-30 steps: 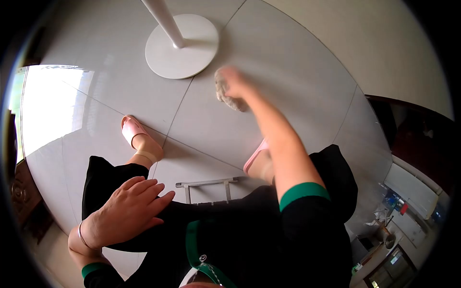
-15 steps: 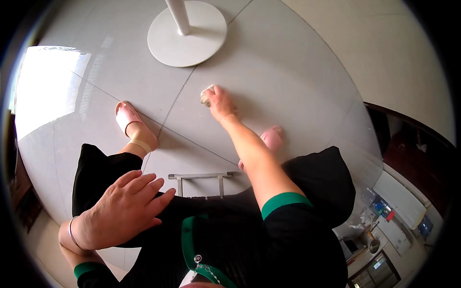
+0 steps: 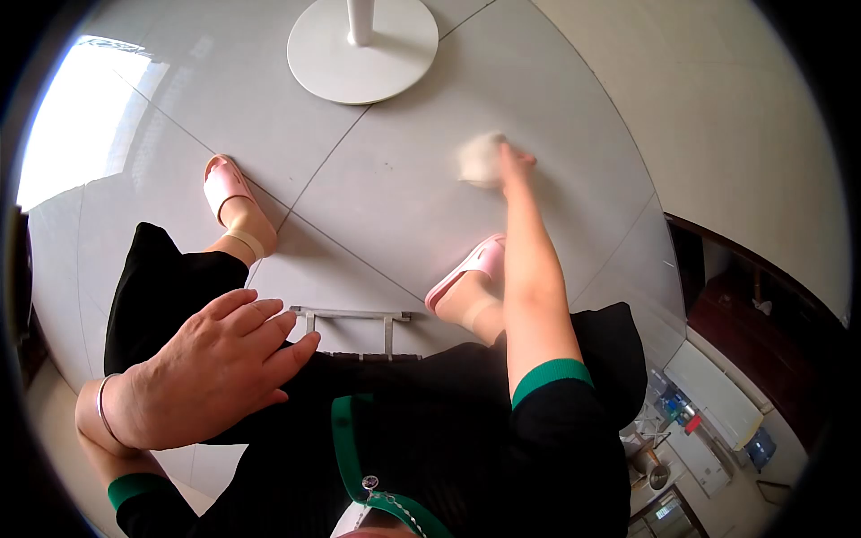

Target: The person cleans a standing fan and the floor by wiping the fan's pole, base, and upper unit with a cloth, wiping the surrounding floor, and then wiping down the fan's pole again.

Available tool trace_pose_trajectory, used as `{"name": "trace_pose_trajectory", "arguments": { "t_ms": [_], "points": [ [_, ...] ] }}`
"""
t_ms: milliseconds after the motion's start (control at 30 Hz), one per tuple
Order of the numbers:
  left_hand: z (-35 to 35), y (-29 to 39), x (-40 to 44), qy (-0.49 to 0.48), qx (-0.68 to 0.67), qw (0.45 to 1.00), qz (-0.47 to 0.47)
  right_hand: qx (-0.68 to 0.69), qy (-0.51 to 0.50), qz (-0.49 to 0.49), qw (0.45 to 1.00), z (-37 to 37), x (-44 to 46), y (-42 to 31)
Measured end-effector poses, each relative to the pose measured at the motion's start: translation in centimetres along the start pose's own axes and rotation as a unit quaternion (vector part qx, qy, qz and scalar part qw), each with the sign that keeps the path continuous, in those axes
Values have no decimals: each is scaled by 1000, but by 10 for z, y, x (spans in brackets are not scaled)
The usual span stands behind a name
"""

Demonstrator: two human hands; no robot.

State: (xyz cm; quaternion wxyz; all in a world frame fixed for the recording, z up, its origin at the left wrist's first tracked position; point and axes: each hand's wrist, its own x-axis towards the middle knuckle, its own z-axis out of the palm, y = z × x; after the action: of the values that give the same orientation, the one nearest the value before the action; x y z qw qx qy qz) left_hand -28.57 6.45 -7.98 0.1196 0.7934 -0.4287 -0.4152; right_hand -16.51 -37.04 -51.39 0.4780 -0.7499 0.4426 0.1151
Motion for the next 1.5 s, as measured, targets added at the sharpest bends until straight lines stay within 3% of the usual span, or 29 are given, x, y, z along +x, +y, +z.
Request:
{"name": "trace_pose_trajectory", "arguments": {
  "t_ms": [33,67,133,267,333,467,733,833,967,1100,1333,1400,1433,1500],
  "points": [
    [-1,0,0,0,-1,1000,0,-1,0,1,1000,-3,2,1],
    [-3,0,1,-16,19,1000,3,-131,86,-69,985,-7,3,4],
    [-4,-2,2,-34,36,999,8,-332,228,-187,896,-13,-33,-14],
    [-2,-5,2,-33,33,999,14,-261,159,-241,921,-4,-32,-5],
    [-2,-5,1,-33,32,999,18,-204,219,-304,904,12,-42,0],
    [-2,-7,-1,-35,23,999,24,-175,255,-256,916,34,-64,10],
    [4,-16,-9,-13,-6,1000,28,-240,186,-198,932,55,-79,-1],
    [5,-17,-11,11,-38,999,35,-353,170,-191,900,75,-94,-7],
    [7,-13,-14,28,-35,998,38,-266,40,-377,887,114,-121,-13],
    [4,-13,-12,23,-2,999,42,-303,-94,-355,879,144,-174,-19],
    [-1,-6,-9,-45,36,998,30,-322,-97,-376,863,155,-226,12],
    [0,-5,-11,-60,24,998,24,-185,-161,-421,874,146,-211,13],
    [3,-5,-13,-58,20,998,22,-187,-164,-421,872,136,-212,5],
    [8,-5,-16,-23,40,999,24,-286,-172,-528,781,111,-215,-11]
  ]
}}
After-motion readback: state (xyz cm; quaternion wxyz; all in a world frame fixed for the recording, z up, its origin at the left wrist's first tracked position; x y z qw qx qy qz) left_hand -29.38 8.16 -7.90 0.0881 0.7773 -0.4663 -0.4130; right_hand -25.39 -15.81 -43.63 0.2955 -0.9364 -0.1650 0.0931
